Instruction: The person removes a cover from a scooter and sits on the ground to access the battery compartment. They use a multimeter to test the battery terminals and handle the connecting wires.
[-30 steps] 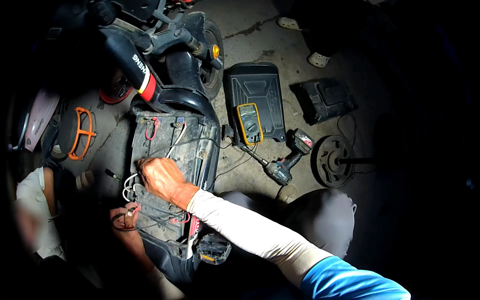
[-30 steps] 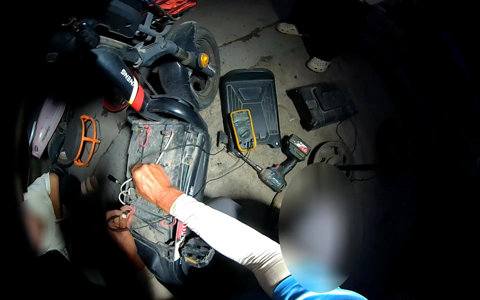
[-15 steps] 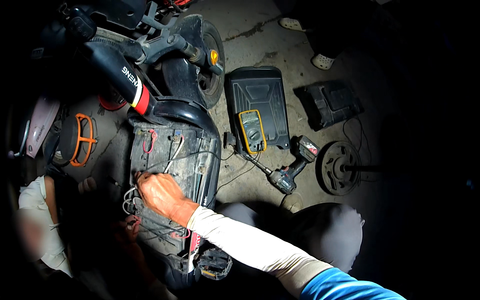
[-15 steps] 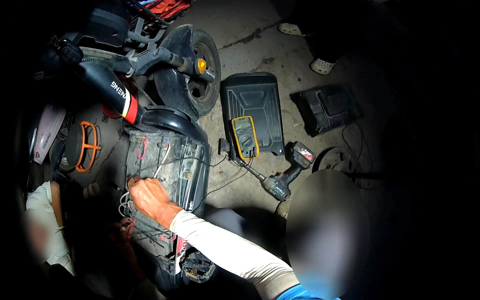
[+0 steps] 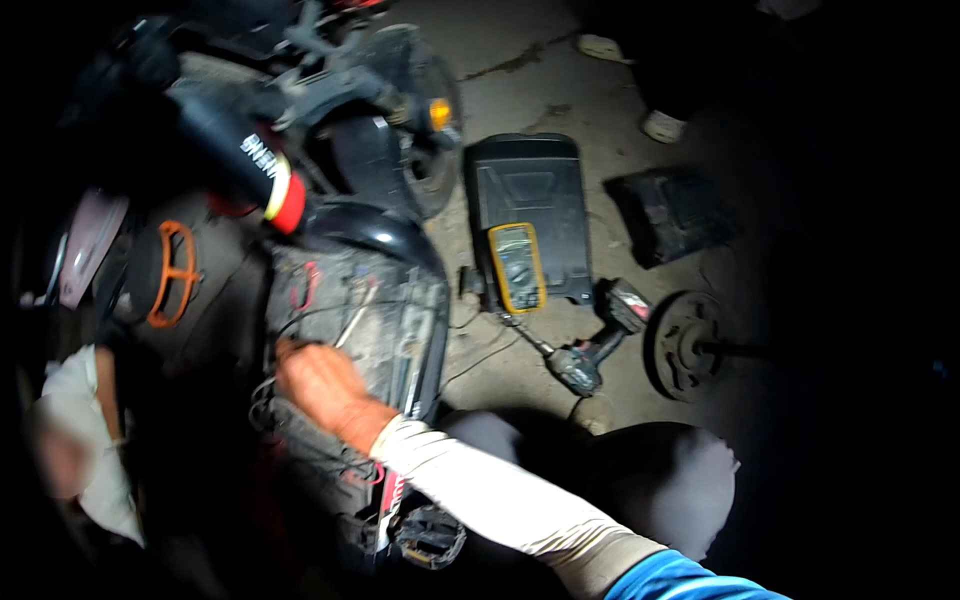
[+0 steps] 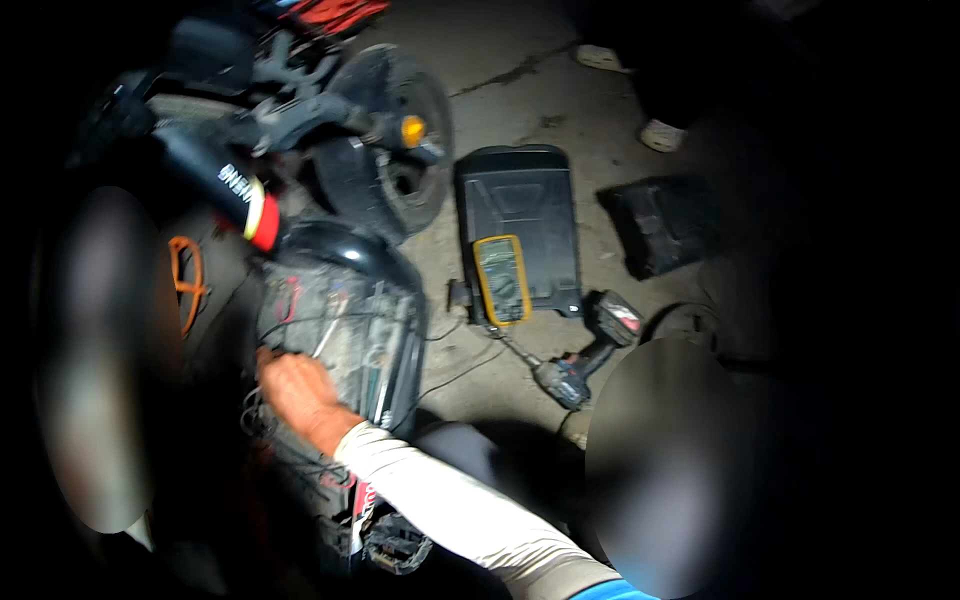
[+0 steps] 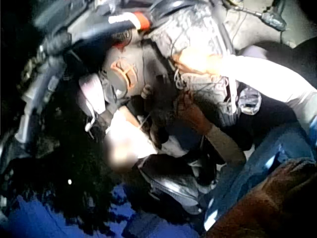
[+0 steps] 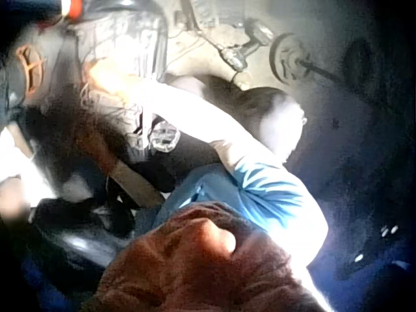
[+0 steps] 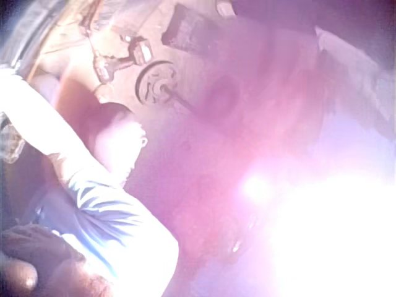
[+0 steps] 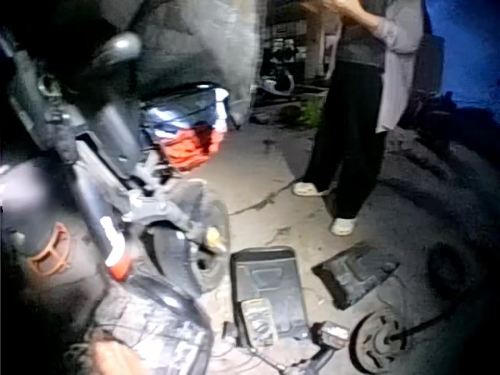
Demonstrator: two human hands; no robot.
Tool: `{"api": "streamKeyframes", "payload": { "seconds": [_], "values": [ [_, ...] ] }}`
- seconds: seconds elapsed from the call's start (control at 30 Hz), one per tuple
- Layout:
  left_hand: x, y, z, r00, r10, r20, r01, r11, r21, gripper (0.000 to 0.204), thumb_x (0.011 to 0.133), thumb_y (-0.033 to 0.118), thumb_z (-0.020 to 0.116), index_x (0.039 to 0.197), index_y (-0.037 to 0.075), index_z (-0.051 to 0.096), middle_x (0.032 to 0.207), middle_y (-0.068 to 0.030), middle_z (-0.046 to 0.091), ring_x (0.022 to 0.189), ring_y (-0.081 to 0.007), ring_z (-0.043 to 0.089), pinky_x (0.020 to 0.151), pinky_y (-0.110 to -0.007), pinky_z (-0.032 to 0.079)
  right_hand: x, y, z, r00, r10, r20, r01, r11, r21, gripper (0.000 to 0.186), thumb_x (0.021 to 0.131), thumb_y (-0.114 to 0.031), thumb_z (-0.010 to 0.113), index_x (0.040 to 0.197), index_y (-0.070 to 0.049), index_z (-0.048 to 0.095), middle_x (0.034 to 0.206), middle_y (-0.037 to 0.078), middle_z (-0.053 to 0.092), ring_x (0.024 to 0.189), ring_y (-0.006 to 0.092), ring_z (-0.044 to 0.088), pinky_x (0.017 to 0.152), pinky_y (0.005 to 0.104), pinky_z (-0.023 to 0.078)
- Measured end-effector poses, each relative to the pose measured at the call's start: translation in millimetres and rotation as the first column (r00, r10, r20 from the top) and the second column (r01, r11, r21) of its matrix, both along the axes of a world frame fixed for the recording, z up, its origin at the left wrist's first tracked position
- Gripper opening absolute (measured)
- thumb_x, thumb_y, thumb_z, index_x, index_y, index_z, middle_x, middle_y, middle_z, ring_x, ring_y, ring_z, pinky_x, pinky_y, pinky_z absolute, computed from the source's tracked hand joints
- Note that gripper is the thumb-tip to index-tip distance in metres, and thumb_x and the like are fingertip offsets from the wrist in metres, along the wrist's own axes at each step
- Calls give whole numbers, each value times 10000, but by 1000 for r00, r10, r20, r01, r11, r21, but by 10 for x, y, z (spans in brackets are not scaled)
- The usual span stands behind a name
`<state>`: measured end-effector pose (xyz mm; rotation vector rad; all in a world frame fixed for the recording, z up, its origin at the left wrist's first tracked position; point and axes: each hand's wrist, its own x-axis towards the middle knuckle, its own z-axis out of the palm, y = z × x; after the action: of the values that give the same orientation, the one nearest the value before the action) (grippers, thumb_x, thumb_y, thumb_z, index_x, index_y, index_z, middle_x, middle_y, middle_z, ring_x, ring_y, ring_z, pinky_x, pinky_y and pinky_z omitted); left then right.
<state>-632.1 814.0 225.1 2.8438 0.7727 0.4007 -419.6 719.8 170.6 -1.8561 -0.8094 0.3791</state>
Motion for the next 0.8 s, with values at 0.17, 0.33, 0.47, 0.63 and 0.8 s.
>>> {"api": "streamKeyframes", "payload": {
  "seconds": [0.17, 0.33, 0.47, 0.63, 0.8],
  "values": [
    [544, -115, -131, 897, 385, 219, -69, 611, -789, 175, 1000, 153, 590, 1014, -19, 619, 954, -109, 746, 876, -201, 726, 829, -322, 601, 344, -226, -206, 997, -57, -42, 65, 975, 212, 141, 904, -103, 627, 966, 5, 692, 853, 271, 693, 786, 457, 692, 702, 477, 575],
    [234, 94, -277, 788, 442, 428, 221, 445, -868, 114, 967, 16, 649, 1014, 8, 545, 990, -172, 710, 942, -249, 725, 879, -371, 637, 362, -252, 68, 742, 231, -629, 15, 932, 361, 103, 1002, -10, 615, 1065, 62, 653, 882, 116, 726, 783, 145, 723, 692, 294, 594],
    [239, -9, -268, 702, 581, 413, 252, 339, -906, 177, 911, -104, 623, 969, 48, 552, 936, -112, 675, 874, -197, 684, 812, -325, 586, 447, -312, 95, 620, 333, -711, -15, 910, 414, 199, 1014, -12, 625, 1187, 86, 632, 1022, 176, 737, 854, 226, 754, 777, 308, 621],
    [197, 4, -353, 687, 592, 420, 246, 354, -902, 115, 960, -30, 624, 962, 53, 545, 954, -143, 693, 860, -208, 689, 738, -266, 528, 511, -409, 223, 481, 338, -809, 97, 896, 432, 204, 991, -10, 649, 1167, 92, 637, 1020, 222, 727, 851, 286, 753, 798, 365, 630],
    [217, -21, -326, 712, 548, 438, 231, 406, -884, 112, 954, -24, 612, 950, 73, 557, 934, -121, 687, 858, -202, 673, 790, -320, 525, 484, -395, 98, 626, 252, -738, 125, 901, 414, 183, 1007, -85, 662, 1134, 47, 672, 913, 122, 727, 688, 152, 647, 653, 270, 518]
  ]
}}
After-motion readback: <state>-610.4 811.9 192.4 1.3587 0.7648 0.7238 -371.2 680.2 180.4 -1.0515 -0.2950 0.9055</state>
